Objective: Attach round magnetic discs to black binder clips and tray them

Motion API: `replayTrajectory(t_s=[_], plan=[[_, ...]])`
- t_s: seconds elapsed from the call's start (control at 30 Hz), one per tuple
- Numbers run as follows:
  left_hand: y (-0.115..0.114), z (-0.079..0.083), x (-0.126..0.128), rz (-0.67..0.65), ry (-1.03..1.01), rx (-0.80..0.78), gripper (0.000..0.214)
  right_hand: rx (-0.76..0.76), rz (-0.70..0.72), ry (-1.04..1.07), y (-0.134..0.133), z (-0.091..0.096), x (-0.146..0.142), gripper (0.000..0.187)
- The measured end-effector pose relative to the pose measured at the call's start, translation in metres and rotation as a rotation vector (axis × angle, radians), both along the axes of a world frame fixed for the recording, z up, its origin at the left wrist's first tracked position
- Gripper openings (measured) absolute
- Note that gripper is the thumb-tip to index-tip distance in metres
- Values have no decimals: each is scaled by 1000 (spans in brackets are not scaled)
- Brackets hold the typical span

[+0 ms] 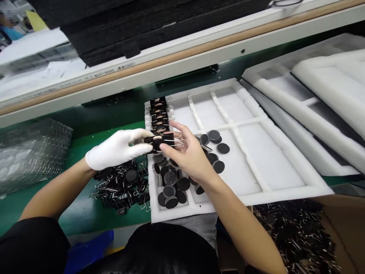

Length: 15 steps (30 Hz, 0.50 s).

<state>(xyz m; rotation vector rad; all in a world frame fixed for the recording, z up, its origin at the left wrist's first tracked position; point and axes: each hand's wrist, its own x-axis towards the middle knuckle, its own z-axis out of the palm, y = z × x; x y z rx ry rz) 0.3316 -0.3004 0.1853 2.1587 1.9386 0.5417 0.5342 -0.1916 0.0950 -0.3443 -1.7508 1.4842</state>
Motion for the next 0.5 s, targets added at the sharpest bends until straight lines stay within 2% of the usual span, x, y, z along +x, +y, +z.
replayTrajectory(t_s=[0.07,0.13,0.2,0.27,0.33,0.4,0.5], plan=[[20,4,-2,-80,87,-27,47,-68,-126,33,4,-4,-7,81],[49,8,-3,-86,161,13,40,-56,-319,58,6,-10,-14,83],[87,10,-4,-1,219,132,35,46,-517,48,6,-16,-20,80],[130,12,-5,129,274,255,37,222,-640,-2,5,-19,-24,74],[172,13,-7,269,323,268,42,369,-650,-69,2,-21,-25,66],[207,14,-10,388,368,238,45,423,-612,-116,1,-20,-25,58],[238,14,-14,442,390,191,45,423,-573,-143,1,-20,-25,50]])
